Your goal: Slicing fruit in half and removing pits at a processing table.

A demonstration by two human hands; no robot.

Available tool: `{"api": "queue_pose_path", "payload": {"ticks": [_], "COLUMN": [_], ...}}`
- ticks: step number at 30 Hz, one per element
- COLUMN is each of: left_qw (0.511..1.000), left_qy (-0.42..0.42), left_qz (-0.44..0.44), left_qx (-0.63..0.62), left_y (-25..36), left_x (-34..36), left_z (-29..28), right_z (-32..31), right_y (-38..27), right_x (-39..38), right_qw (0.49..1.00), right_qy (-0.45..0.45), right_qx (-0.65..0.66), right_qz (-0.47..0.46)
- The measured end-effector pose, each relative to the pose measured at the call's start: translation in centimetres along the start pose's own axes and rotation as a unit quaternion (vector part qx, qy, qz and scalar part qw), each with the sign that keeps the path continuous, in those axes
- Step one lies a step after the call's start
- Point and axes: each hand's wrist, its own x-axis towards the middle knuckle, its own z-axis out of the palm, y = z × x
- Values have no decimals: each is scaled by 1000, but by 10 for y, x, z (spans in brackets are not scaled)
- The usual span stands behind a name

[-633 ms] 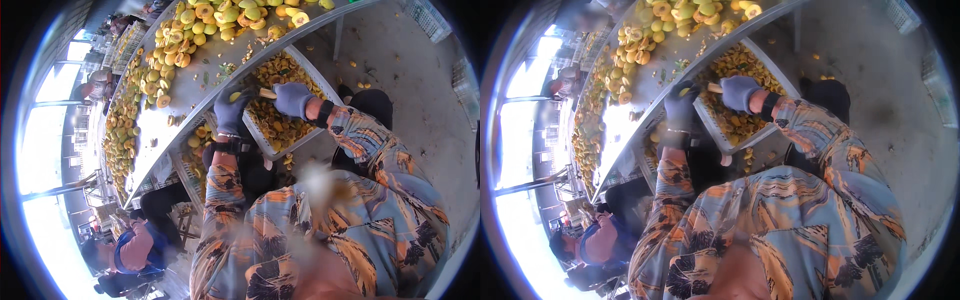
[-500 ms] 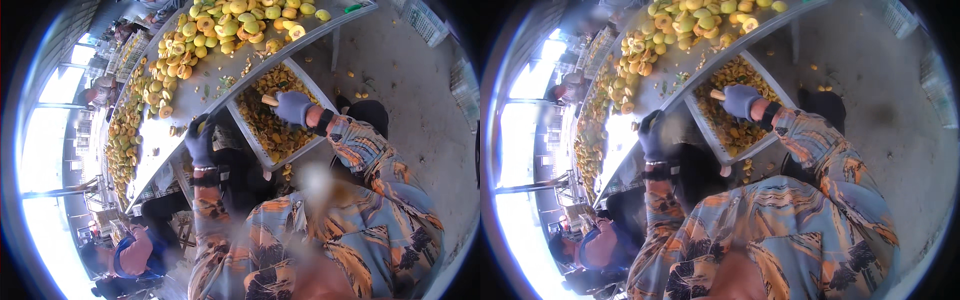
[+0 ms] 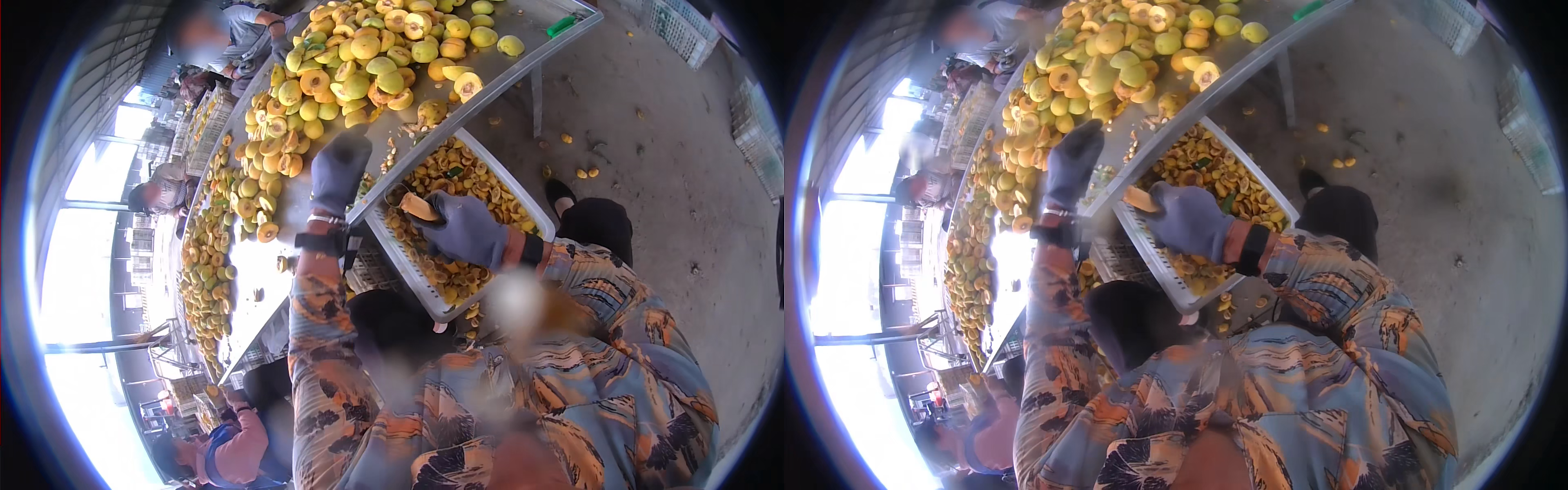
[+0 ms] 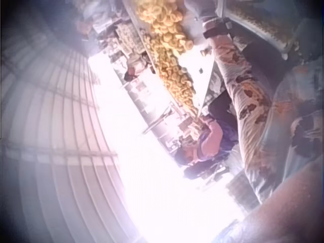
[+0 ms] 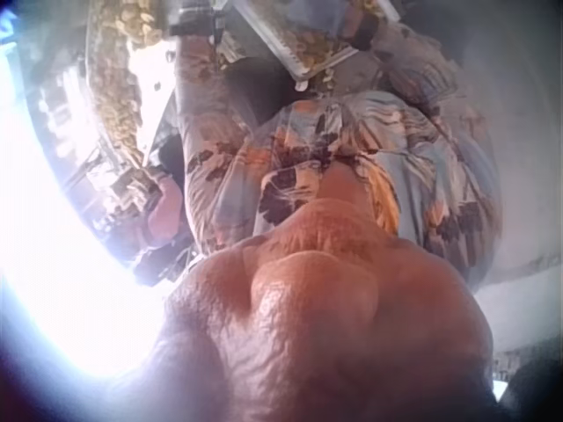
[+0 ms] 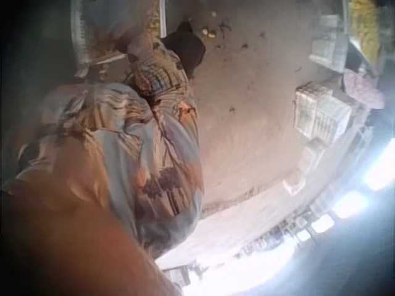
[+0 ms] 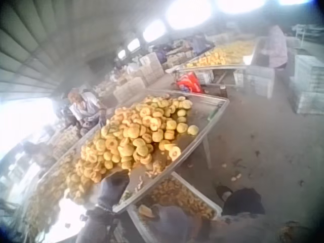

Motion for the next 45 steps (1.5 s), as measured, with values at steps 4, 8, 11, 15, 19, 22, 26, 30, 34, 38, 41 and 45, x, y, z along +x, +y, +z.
{"api": "queue_pose_path", "payload": {"ticks": [4,8,11,15,19,22,26,30,34,38,41,45], "left_qw": [994,966,946,957,971,897,919,777,914,762,716,637], "left_qy": [-111,-207,-259,-269,-236,-169,-105,-87,-13,22,56,5], "left_qz": [-1,43,56,5,-42,-159,-140,-319,-129,-348,-393,-361], "left_qx": [-20,148,186,110,-13,-375,-353,-536,-383,-545,-574,-681], "left_y": [11,26,20,-4,-32,-44,-64,-34,-7,-1,-20,-43], "left_x": [94,129,141,145,134,100,45,-22,-74,-84,-87,-93], "left_z": [65,111,124,119,100,69,39,38,44,46,57,71], "right_z": [-4,-6,-8,-18,-21,-26,-24,-14,-4,0,-5,8], "right_y": [10,16,17,3,5,7,3,3,1,27,36,26], "right_x": [1,2,-1,3,9,20,24,22,18,9,8,4], "right_qw": [999,997,999,994,987,978,972,988,980,956,941,953], "right_qy": [41,73,10,-15,-5,-12,-24,-54,-102,-121,-162,-119], "right_qx": [-7,-2,41,67,76,107,122,17,-160,-258,-252,-248], "right_qz": [-14,-6,26,86,140,179,200,146,66,62,159,123]}}
